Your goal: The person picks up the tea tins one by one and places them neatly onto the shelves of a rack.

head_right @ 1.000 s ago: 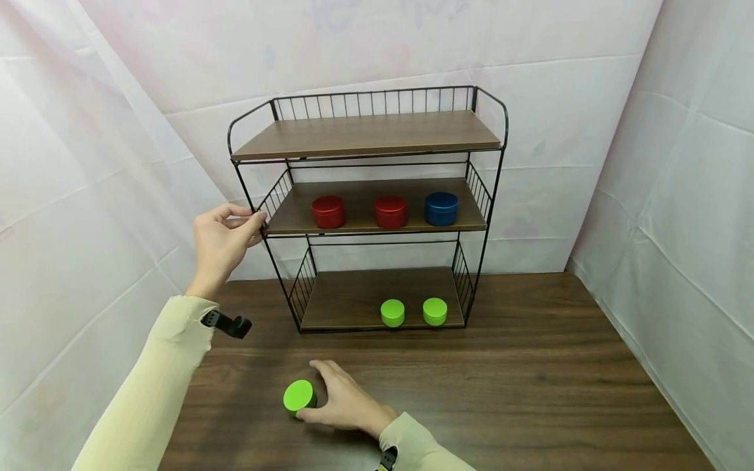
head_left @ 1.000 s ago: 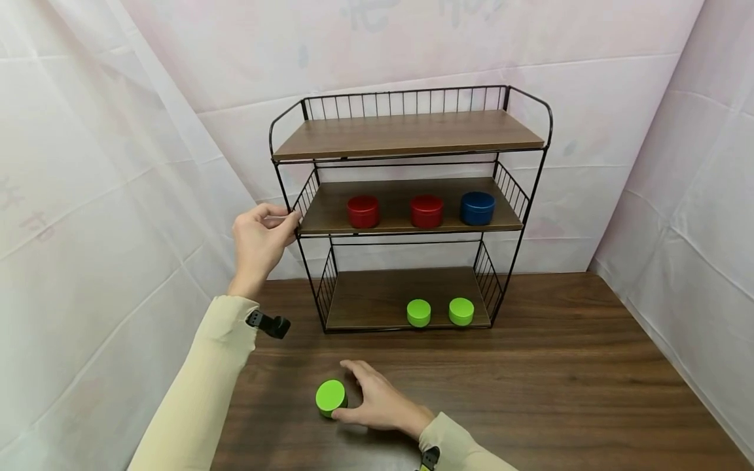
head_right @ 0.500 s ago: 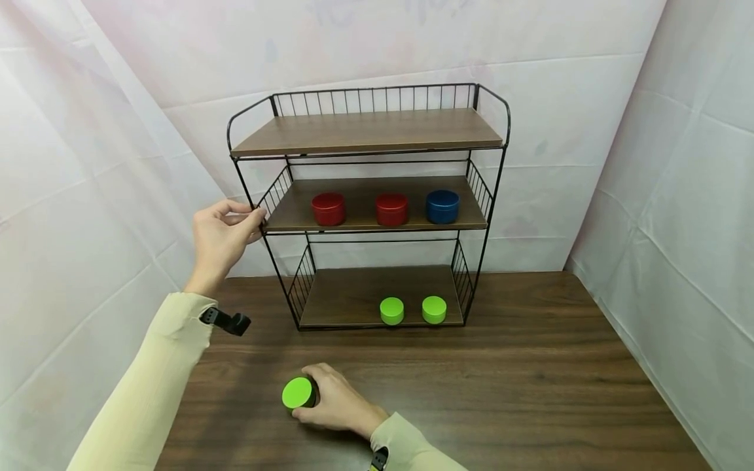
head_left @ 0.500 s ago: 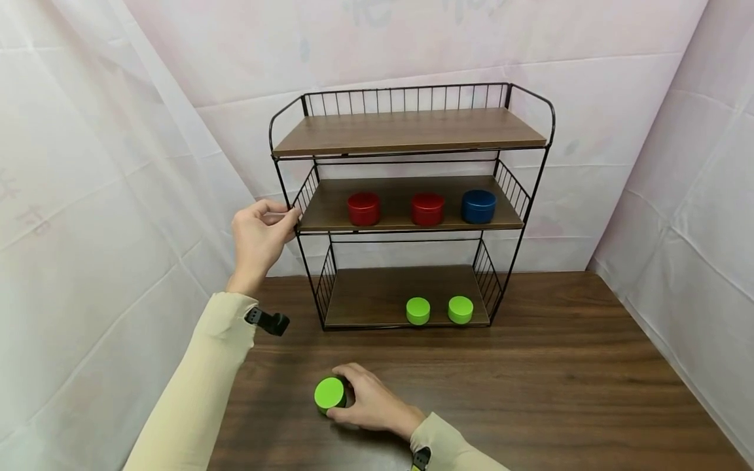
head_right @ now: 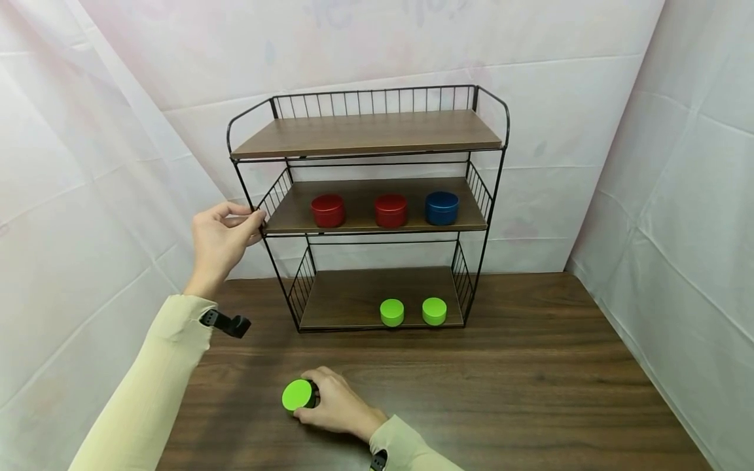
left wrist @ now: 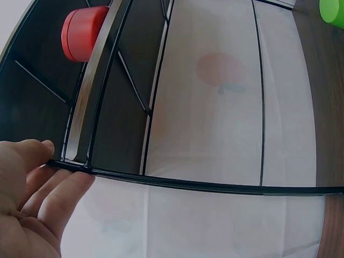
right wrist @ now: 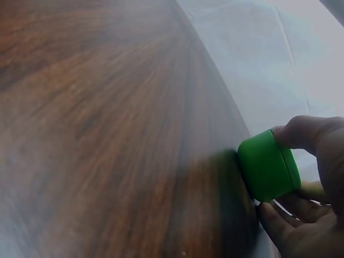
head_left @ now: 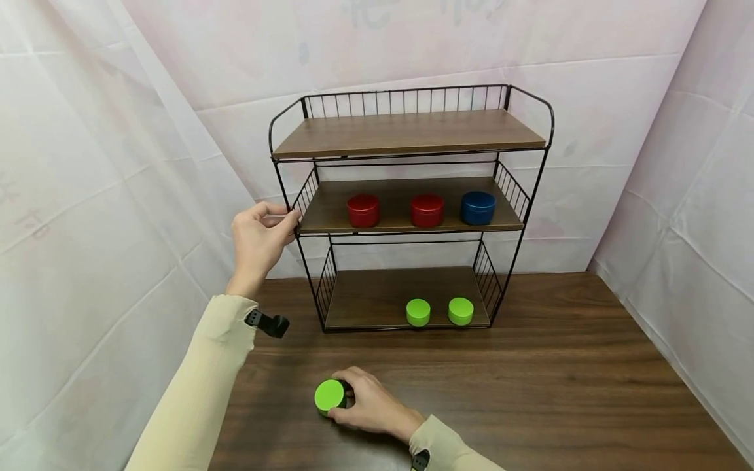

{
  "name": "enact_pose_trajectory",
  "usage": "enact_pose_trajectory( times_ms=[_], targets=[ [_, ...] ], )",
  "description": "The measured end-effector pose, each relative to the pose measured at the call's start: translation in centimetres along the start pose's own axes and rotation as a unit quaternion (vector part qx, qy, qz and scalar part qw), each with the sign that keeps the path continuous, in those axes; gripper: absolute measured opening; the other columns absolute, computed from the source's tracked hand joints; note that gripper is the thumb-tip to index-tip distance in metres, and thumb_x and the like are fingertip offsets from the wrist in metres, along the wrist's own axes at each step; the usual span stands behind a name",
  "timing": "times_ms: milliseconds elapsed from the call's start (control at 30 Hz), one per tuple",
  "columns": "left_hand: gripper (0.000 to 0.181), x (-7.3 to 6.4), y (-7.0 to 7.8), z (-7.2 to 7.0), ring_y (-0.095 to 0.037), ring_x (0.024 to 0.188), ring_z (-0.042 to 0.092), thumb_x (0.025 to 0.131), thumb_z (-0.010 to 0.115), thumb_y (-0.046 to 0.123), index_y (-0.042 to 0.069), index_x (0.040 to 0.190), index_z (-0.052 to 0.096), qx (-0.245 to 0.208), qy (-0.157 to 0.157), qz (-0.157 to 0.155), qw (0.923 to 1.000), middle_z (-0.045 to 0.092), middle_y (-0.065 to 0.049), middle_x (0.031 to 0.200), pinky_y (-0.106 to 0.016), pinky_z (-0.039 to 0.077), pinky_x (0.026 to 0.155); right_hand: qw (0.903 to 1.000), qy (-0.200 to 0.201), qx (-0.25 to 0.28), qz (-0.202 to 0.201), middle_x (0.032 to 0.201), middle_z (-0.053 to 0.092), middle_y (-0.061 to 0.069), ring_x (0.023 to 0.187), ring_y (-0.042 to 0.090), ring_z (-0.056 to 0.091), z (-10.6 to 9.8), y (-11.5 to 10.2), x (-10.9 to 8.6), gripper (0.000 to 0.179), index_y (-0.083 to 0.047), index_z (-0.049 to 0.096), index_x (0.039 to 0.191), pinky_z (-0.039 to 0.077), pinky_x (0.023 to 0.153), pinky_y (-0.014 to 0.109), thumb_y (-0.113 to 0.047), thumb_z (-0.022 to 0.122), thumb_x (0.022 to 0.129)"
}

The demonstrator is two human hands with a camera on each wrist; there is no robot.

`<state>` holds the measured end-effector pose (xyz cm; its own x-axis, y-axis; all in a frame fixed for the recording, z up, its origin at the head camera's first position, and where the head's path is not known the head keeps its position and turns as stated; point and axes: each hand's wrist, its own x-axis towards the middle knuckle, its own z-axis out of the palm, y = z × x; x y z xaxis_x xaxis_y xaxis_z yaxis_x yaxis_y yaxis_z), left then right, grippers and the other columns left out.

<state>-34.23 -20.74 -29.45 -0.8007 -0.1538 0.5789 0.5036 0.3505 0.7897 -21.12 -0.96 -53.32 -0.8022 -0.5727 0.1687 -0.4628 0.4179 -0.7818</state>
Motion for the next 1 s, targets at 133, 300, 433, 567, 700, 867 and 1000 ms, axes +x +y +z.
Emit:
enact_pose_trajectory(
  times_ms=[133,300,433,567,700,867,1000],
  targets=[
    [0.022,0.0,0.0,0.0,-0.001,0.071,0.075,0.090,0.081,0.016,-0.004,0.093,0.071,-0.001,0.001,-0.002,1.0000,0.080,-0.012,0.088,-0.023,0.067,0.062,1.0000,-0.003,0.001,-0.003,0.126,0.065,-0.001,0.106,-0.002,0.058,-0.1,-0.1,0.0,0.053,-0.008,0.062,0.135,0.058,0.087,0.011,-0.031,0.081,0.090],
    [0.022,0.0,0.0,0.0,-0.002,0.071,0.075,0.090,0.081,0.015,-0.004,0.093,0.071,-0.003,0.001,-0.003,1.0000,0.080,-0.010,0.087,-0.023,0.067,0.061,1.0000,-0.003,-0.003,-0.005,0.125,0.065,-0.001,0.105,-0.002,0.058,-0.2,-0.1,0.1,0.053,-0.007,0.062,0.134,0.059,0.086,0.010,-0.030,0.082,0.090],
    [0.022,0.0,0.1,0.0,-0.001,0.071,0.075,0.090,0.081,0.015,-0.004,0.093,0.071,-0.001,0.001,-0.004,1.0000,0.080,-0.011,0.088,-0.024,0.067,0.062,0.9999,-0.003,-0.008,-0.006,0.125,0.065,-0.001,0.106,-0.002,0.058,-0.3,-0.2,0.2,0.053,-0.008,0.063,0.133,0.058,0.085,0.009,-0.030,0.082,0.089],
    [0.022,0.0,0.1,0.0,-0.002,0.070,0.075,0.090,0.081,0.015,-0.004,0.093,0.071,-0.001,0.001,-0.006,1.0000,0.080,-0.012,0.089,-0.024,0.067,0.062,0.9999,0.000,-0.008,-0.015,0.123,0.065,-0.001,0.105,-0.002,0.058,-0.4,-0.2,0.2,0.050,-0.009,0.063,0.132,0.058,0.085,0.008,-0.029,0.081,0.090],
    [0.023,0.0,0.1,0.1,-0.002,0.071,0.075,0.089,0.081,0.016,-0.004,0.093,0.071,-0.005,0.001,-0.008,1.0000,0.080,-0.010,0.088,-0.025,0.067,0.062,0.9998,0.011,-0.001,-0.019,0.122,0.065,-0.002,0.105,-0.002,0.058,-0.5,-0.2,0.4,0.050,-0.009,0.064,0.132,0.058,0.086,0.009,-0.028,0.082,0.090],
    [0.022,0.0,0.0,0.1,-0.003,0.070,0.075,0.089,0.081,0.015,-0.004,0.093,0.071,-0.007,0.002,-0.006,1.0000,0.080,-0.009,0.086,-0.025,0.067,0.061,0.9996,0.021,0.013,-0.014,0.121,0.066,-0.001,0.106,0.000,0.059,-0.7,-0.1,0.8,0.050,-0.008,0.064,0.131,0.059,0.087,0.011,-0.026,0.083,0.088],
    [0.021,0.0,0.0,0.2,-0.002,0.069,0.075,0.090,0.081,0.014,-0.005,0.092,0.071,-0.007,0.002,-0.003,1.0000,0.080,-0.010,0.086,-0.024,0.067,0.060,0.9995,0.029,0.003,-0.010,0.122,0.067,0.000,0.108,0.003,0.060,-1.1,-0.1,1.1,0.052,-0.006,0.064,0.132,0.058,0.090,0.013,-0.027,0.083,0.088]
  ],
)
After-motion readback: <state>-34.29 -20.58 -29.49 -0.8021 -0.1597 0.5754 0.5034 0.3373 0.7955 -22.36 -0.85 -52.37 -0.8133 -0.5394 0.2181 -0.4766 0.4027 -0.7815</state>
